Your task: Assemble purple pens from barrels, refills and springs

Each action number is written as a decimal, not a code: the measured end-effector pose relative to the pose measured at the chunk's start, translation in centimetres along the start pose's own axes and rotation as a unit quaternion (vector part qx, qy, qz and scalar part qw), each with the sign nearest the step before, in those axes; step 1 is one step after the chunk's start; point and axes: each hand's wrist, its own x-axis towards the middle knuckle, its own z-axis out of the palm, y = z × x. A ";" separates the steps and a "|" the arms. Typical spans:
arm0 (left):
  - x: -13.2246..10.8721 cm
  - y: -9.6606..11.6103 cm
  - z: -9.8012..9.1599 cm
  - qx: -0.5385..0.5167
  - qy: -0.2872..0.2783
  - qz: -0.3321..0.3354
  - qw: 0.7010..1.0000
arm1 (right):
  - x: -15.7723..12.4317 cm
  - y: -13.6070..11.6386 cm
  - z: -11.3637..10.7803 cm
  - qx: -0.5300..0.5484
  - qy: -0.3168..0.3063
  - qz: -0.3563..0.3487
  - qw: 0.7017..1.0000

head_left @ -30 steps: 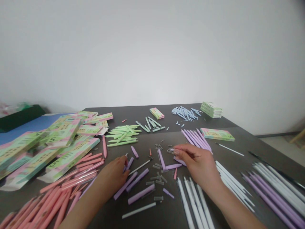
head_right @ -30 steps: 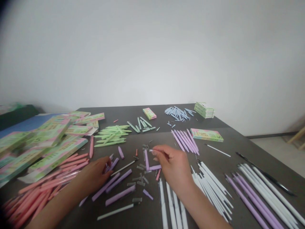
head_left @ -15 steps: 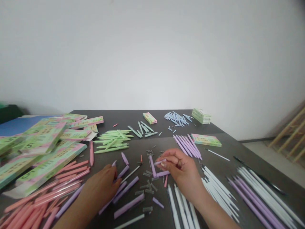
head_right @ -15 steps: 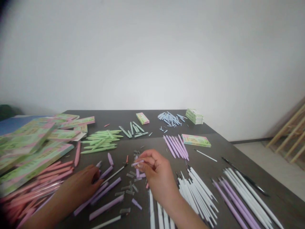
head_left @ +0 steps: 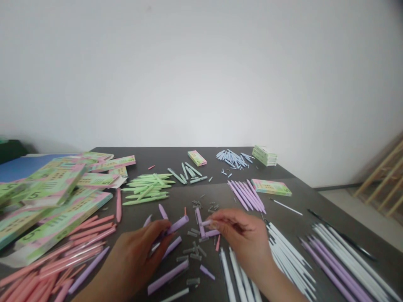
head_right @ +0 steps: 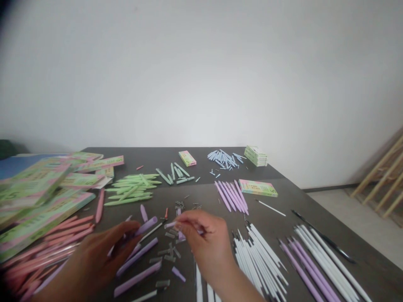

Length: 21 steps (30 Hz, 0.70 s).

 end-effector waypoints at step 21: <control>-0.8 1.4 -0.4 -0.115 0.145 0.124 0.975 | -0.5 0.2 0.9 0.140 0.014 0.042 0.989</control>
